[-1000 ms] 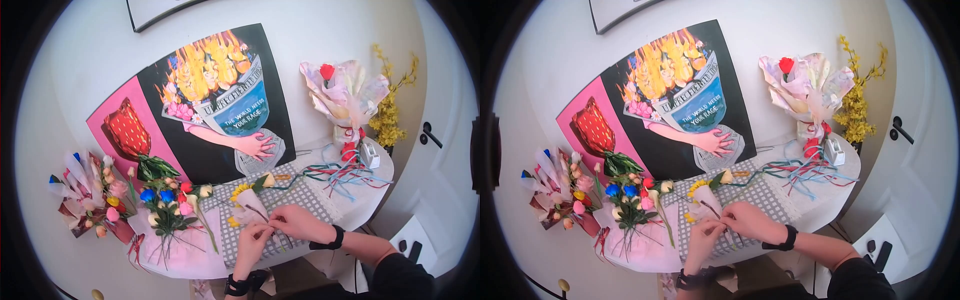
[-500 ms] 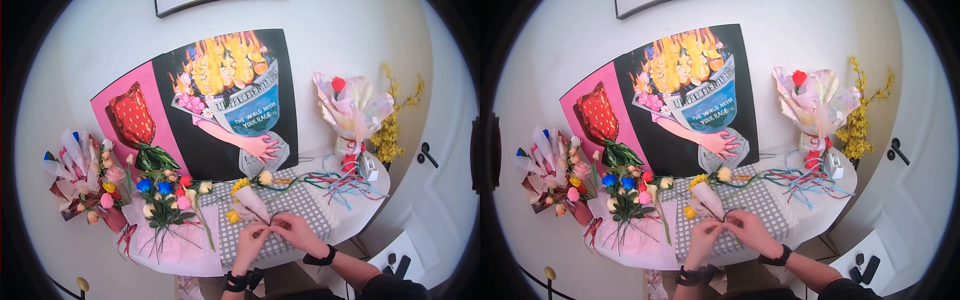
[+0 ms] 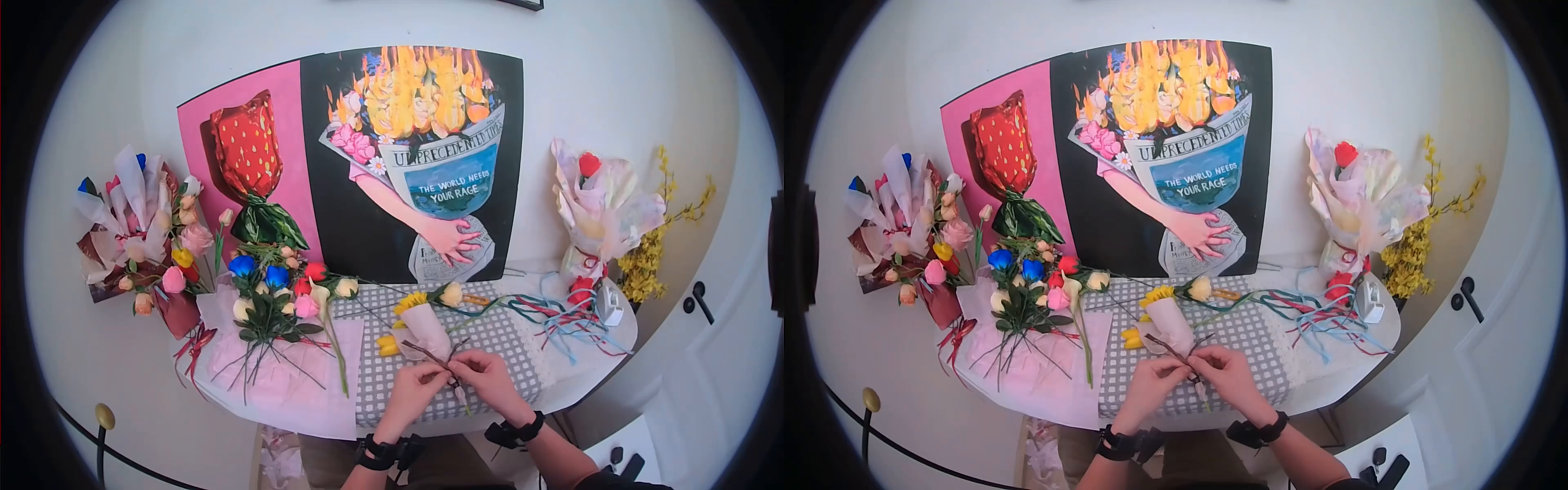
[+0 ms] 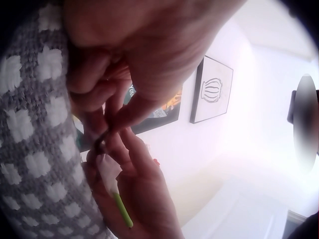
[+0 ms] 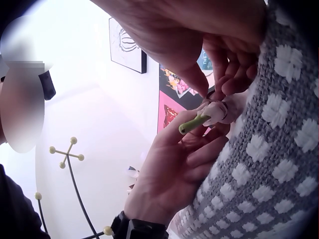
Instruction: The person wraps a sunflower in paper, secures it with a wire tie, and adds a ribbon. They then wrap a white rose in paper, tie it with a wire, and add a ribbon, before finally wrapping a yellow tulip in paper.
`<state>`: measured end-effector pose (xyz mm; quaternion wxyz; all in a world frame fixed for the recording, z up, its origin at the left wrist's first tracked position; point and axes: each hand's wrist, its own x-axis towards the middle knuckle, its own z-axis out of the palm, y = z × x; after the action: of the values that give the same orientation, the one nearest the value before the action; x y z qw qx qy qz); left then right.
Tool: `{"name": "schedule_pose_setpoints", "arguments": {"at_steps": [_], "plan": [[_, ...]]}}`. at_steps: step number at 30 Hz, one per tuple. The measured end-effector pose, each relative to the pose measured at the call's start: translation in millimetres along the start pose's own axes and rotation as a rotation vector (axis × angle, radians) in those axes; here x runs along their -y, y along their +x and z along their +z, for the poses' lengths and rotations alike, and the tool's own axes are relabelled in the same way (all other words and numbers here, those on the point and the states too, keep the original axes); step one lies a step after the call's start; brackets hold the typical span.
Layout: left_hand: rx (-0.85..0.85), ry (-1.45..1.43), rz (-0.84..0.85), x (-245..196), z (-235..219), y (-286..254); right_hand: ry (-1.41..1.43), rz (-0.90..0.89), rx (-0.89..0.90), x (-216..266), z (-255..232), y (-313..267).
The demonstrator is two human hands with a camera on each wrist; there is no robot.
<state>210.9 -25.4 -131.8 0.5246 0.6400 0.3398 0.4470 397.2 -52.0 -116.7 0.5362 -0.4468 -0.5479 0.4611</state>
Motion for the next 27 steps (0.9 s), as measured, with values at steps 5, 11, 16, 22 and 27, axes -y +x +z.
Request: {"name": "schedule_pose_setpoints", "arguments": {"at_steps": [5, 11, 16, 22, 27], "plan": [[-0.022, -0.009, -0.014, -7, 1, -4, 0.079, 0.065, 0.087, 7, -2, -1], [-0.090, -0.177, -0.115, -8, 5, -1, 0.145, 0.023, 0.112, -1, -6, -2], [-0.137, -0.213, -0.110, 3, 4, 5, 0.020, -0.024, 0.152, 5, -4, -8], [-0.157, -0.158, -0.027, 8, 1, 3, -0.388, -0.228, 0.134, 8, 4, -10], [-0.159, -0.136, -0.017, 6, 0, 0, -0.336, -0.113, 0.042, 13, 17, -11]]}}
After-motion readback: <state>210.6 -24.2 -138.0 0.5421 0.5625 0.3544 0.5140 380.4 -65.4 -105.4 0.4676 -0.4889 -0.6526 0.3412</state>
